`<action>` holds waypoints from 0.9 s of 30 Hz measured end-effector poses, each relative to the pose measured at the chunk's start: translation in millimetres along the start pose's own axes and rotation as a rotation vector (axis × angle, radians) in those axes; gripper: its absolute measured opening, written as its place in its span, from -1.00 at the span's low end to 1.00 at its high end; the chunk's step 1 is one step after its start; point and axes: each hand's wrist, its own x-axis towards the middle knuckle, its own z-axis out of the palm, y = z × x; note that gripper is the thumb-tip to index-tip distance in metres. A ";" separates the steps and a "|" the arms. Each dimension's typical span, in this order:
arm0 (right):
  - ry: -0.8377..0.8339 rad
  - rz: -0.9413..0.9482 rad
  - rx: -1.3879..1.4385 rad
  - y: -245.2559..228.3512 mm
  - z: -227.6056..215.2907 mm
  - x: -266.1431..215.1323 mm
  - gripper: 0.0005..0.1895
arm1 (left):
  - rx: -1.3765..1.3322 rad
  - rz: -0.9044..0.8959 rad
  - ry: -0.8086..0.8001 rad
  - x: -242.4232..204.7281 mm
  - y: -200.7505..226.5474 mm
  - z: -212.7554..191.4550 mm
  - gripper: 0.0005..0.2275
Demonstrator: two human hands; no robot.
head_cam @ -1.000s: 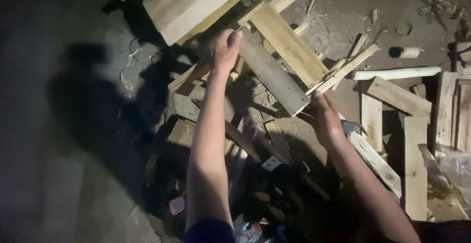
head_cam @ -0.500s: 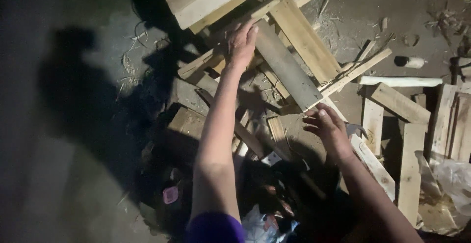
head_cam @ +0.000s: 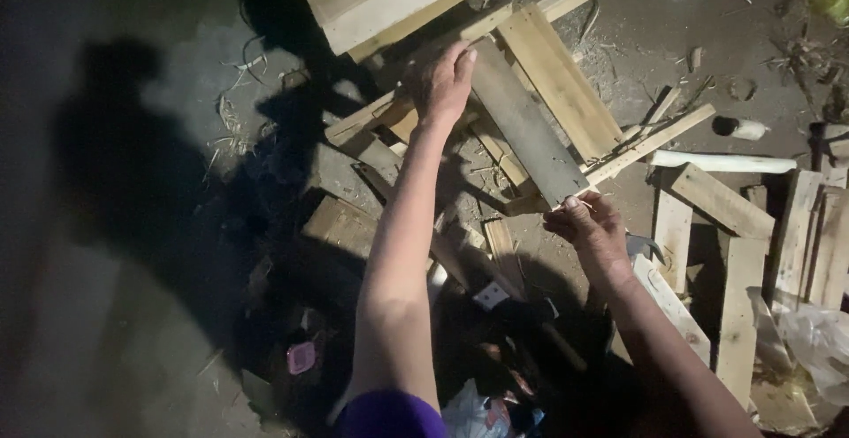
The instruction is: The person dismantles wooden pallets on the ground, pulling nails and separating planks. They hold boards steady, use a hammer to extract nails and pry pieces apart, and move detached planks and scrap wood aside onto a growing pile.
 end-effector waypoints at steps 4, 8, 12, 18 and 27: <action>-0.018 -0.012 -0.001 6.1 -8.0 3.2 -0.80 | 0.393 0.044 0.057 -0.9 32.8 -19.2 -0.68; -0.009 -0.009 0.034 8.2 -8.7 3.1 -0.81 | -0.149 -0.162 -0.027 1.8 20.4 -11.5 -0.68; -0.051 -0.045 -0.088 -6.4 2.0 -11.8 -0.82 | -0.050 -0.077 -0.002 -3.9 8.6 -8.7 -0.68; 0.288 0.048 -0.685 40.5 -51.3 -27.1 -0.71 | -0.228 0.130 0.104 -3.1 23.8 -10.3 -0.80; 0.138 -0.422 -1.580 200.8 -166.0 -44.5 -0.79 | -0.169 0.020 0.044 -10.7 9.2 -8.8 -0.73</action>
